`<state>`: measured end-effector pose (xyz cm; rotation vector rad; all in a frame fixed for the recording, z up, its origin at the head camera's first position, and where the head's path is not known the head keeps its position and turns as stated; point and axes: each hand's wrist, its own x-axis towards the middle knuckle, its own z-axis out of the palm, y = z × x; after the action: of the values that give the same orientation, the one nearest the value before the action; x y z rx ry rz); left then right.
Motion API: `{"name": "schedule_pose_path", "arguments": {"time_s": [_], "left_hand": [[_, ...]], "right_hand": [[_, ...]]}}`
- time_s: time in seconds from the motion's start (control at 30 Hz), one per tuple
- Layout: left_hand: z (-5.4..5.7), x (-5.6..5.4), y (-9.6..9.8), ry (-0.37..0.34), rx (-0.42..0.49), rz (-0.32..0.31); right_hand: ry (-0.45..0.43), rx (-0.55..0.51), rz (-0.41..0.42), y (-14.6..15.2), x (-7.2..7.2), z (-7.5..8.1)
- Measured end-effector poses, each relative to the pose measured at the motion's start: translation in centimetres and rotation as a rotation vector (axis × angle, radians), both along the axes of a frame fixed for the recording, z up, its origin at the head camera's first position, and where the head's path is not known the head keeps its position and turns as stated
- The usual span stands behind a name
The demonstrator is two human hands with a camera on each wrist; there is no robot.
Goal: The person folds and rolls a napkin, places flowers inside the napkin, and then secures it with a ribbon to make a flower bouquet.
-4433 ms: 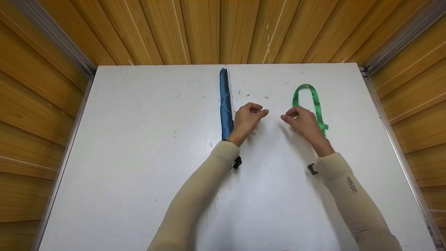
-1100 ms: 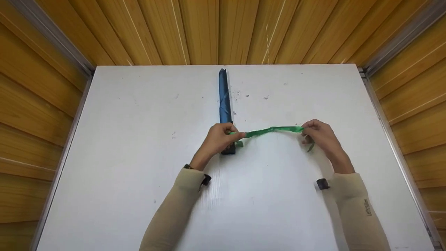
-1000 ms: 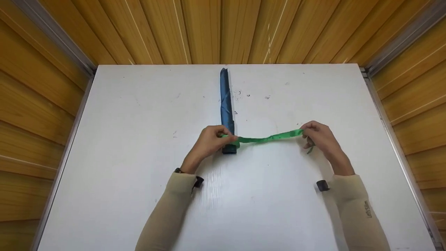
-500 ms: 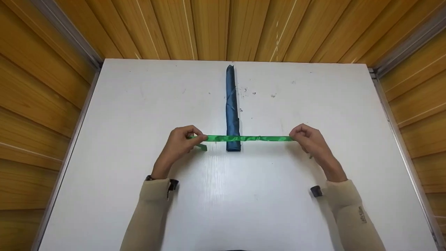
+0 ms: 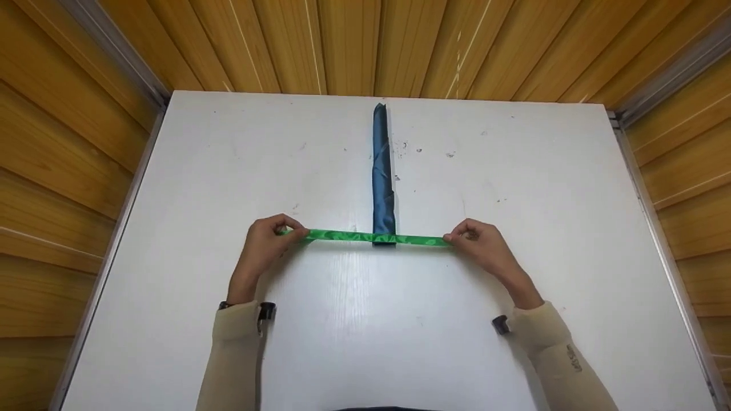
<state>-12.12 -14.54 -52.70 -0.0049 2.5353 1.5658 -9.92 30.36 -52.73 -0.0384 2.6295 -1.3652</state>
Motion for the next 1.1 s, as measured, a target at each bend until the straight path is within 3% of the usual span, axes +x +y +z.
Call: {"name": "schedule_pose_path", "arguments": {"time_s": [0.23,0.4,0.53,0.67,1.1], "left_hand": [[-0.5,0.3,-1.6,-0.043,-0.037,0.127],[-0.6,-0.1,-2.0,-0.084,-0.119,0.162],[-0.7,-0.5,-2.0,-0.073,-0.232,0.183],[-0.7,-1.0,-2.1,-0.061,-0.316,0.187],[-1.0,-2.2,-2.4,-0.073,-0.37,0.136]], "right_hand": [[-0.065,0.133,0.108,-2.7,1.0,-0.1],[-0.069,0.225,0.134,-4.7,1.5,-0.1],[-0.028,0.278,0.125,-5.9,1.7,0.0],[0.0,0.312,0.112,-6.8,1.8,-0.1],[0.036,0.337,0.071,-7.5,1.9,-0.6]]}}
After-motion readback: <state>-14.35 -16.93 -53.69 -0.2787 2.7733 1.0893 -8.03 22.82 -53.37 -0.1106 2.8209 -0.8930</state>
